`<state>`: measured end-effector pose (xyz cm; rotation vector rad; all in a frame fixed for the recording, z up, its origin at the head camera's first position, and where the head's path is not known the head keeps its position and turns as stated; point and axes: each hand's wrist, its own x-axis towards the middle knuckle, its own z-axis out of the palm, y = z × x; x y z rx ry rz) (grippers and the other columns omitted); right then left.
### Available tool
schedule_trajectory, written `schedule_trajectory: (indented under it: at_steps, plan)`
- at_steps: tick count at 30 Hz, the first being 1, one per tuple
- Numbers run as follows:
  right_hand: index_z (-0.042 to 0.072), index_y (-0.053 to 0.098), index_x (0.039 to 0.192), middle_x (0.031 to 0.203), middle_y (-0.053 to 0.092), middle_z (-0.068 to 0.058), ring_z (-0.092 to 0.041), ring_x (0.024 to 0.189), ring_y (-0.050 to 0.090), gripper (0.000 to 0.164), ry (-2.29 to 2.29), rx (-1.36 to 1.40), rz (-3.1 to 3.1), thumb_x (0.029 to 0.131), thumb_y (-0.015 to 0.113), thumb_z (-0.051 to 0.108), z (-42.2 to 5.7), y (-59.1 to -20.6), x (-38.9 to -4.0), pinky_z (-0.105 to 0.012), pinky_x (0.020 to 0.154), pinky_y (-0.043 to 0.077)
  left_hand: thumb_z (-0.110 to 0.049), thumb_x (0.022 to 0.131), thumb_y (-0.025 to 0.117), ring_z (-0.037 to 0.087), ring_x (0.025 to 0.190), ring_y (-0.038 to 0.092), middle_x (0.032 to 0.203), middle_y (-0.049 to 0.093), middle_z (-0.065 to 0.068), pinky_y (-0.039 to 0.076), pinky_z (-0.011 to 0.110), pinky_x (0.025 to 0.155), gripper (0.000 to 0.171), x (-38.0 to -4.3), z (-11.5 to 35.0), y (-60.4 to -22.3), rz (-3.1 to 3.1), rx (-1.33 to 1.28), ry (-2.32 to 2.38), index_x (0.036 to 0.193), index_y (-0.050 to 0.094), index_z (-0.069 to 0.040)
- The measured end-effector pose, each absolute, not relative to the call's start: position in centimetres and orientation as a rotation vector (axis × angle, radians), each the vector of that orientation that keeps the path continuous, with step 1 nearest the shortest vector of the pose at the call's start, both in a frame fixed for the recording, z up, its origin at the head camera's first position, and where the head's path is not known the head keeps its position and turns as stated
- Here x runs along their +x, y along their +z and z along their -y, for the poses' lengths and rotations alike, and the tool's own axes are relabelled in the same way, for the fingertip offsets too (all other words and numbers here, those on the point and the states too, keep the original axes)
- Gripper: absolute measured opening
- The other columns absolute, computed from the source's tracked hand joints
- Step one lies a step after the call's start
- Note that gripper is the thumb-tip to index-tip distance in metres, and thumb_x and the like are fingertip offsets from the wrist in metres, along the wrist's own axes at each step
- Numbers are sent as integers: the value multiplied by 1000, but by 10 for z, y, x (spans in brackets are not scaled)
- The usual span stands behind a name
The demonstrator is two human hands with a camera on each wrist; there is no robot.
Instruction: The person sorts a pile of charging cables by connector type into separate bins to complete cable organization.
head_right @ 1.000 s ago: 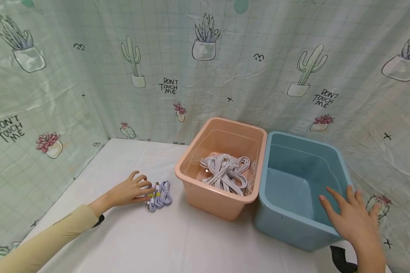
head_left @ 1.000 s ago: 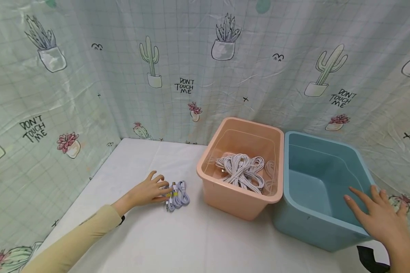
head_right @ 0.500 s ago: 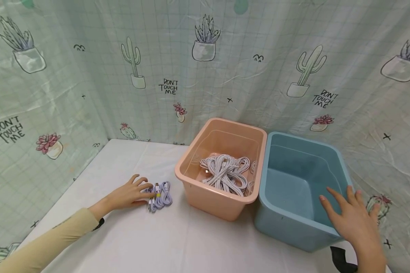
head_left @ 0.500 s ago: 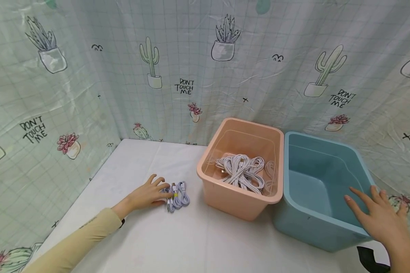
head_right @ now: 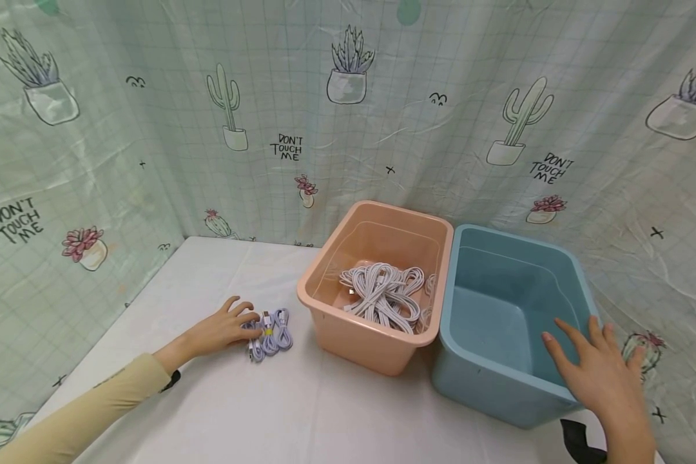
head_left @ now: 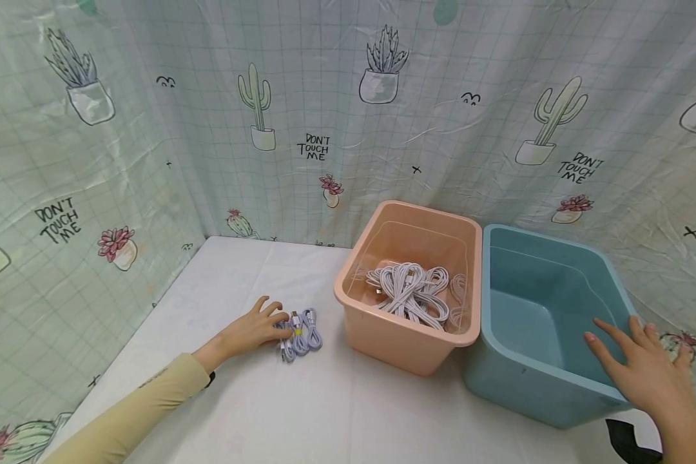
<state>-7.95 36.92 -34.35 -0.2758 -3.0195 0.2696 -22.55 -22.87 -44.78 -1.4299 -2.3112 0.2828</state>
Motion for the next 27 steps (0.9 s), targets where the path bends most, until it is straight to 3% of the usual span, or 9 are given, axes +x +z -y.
schedule_trajectory:
  at_steps: [13,27]
  plan:
    - [0,26,136,137,-6,-37,-54,125,-12,70,267,-282,3027,91,27,55,-371,-344,-79,-70,88,-19,-20,72,70,24,100,47,102,57,0,36,56,88,28,-226,234,-438,2296,-1368,261,94,56,-31]
    - [0,26,136,137,-6,-38,-54,124,-13,70,265,-270,3043,91,26,55,-369,-342,-80,-71,88,-18,-19,70,73,25,101,49,102,58,1,35,56,89,32,-235,237,-396,2273,-1274,252,97,61,-31]
